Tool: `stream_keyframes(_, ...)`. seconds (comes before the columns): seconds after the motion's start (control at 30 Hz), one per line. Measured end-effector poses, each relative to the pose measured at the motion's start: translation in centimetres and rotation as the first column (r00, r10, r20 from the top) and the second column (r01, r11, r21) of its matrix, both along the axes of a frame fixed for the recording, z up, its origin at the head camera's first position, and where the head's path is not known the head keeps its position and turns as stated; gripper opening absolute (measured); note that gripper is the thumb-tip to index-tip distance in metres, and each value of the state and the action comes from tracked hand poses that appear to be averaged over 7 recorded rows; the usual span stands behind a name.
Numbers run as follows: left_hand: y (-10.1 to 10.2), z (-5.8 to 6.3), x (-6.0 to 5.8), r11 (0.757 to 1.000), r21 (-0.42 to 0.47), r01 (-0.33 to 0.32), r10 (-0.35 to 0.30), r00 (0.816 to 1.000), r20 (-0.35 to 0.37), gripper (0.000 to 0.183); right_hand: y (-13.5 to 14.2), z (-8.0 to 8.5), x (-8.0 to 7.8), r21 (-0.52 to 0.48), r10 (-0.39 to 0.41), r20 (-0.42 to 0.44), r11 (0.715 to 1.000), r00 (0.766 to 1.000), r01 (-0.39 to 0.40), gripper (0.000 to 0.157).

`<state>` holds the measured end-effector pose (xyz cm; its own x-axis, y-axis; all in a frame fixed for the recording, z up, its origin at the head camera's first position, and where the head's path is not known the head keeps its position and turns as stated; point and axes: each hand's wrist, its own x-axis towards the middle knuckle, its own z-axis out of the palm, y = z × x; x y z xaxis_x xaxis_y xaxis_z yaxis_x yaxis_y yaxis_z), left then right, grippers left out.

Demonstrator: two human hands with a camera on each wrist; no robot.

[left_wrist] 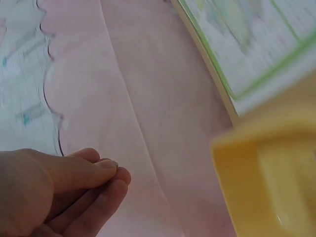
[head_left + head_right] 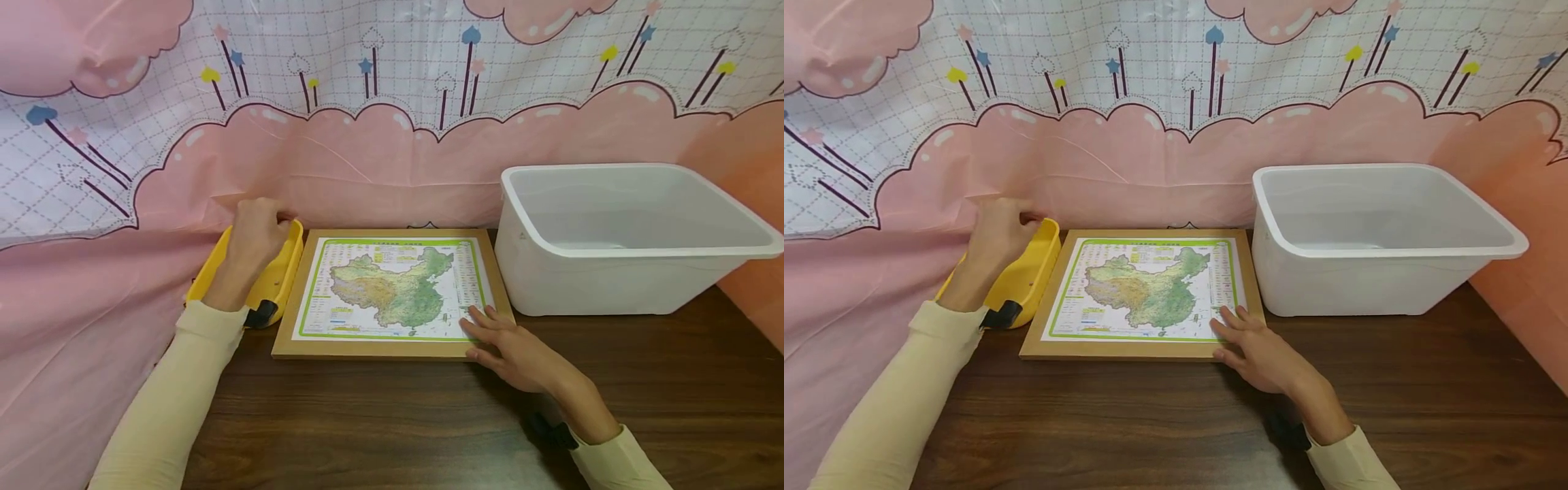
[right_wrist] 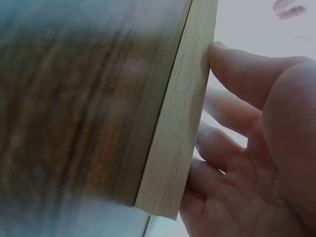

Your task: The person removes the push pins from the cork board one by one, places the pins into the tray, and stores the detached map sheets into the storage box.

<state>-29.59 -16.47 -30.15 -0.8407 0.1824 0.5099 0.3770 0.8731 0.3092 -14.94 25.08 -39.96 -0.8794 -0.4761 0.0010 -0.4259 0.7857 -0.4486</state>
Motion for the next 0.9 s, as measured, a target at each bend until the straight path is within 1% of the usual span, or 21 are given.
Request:
stream_keyframes(0.17, -3.9, -0.4, 1.0, 0.999, 0.018, -0.043, 0.042, 0.998, 0.040, 0.020, 0.0, 0.1, 0.0, 0.006, -0.005, 0.009, 1.000, 1.000, 0.005, 0.058)
stream_keyframes(0.3, -5.6, -0.7, 1.6, 0.995, 0.018, -0.096, 0.094, 0.992, 0.083, 0.018, 0.0, 0.1, -0.1, 0.005, -0.003, 0.007, 1.000, 1.000, 0.003, 0.058)
stream_keyframes(0.4, -6.1, -0.7, 2.0, 0.993, 0.021, -0.118, 0.115, 0.987, 0.109, 0.018, -0.1, 0.1, -0.1, 0.001, 0.001, 0.002, 1.000, 1.000, -0.001, 0.058)
stream_keyframes(0.53, -6.2, -0.8, 2.0, 0.994, 0.011, -0.110, 0.108, 0.989, 0.101, 0.018, -0.1, 0.1, 0.0, -0.002, 0.003, 0.003, 1.000, 1.000, -0.003, 0.058)
stream_keyframes(0.63, -6.2, -1.0, 1.9, 0.996, -0.002, -0.094, 0.093, 0.992, 0.090, 0.017, -0.1, 0.1, 0.0, -0.004, 0.005, 0.003, 1.000, 1.000, -0.005, 0.058)
stream_keyframes(0.73, -6.1, -1.5, 1.9, 0.997, -0.007, -0.076, 0.076, 0.992, 0.101, 0.018, 0.0, 0.1, 0.0, -0.002, 0.005, 0.001, 1.000, 1.000, -0.005, 0.058)
stream_keyframes(0.9, -6.2, -2.6, 1.6, 0.999, -0.029, -0.029, 0.032, 0.994, 0.103, 0.017, 0.0, 0.1, -0.1, -0.006, 0.007, 0.002, 1.000, 1.000, -0.007, 0.058)
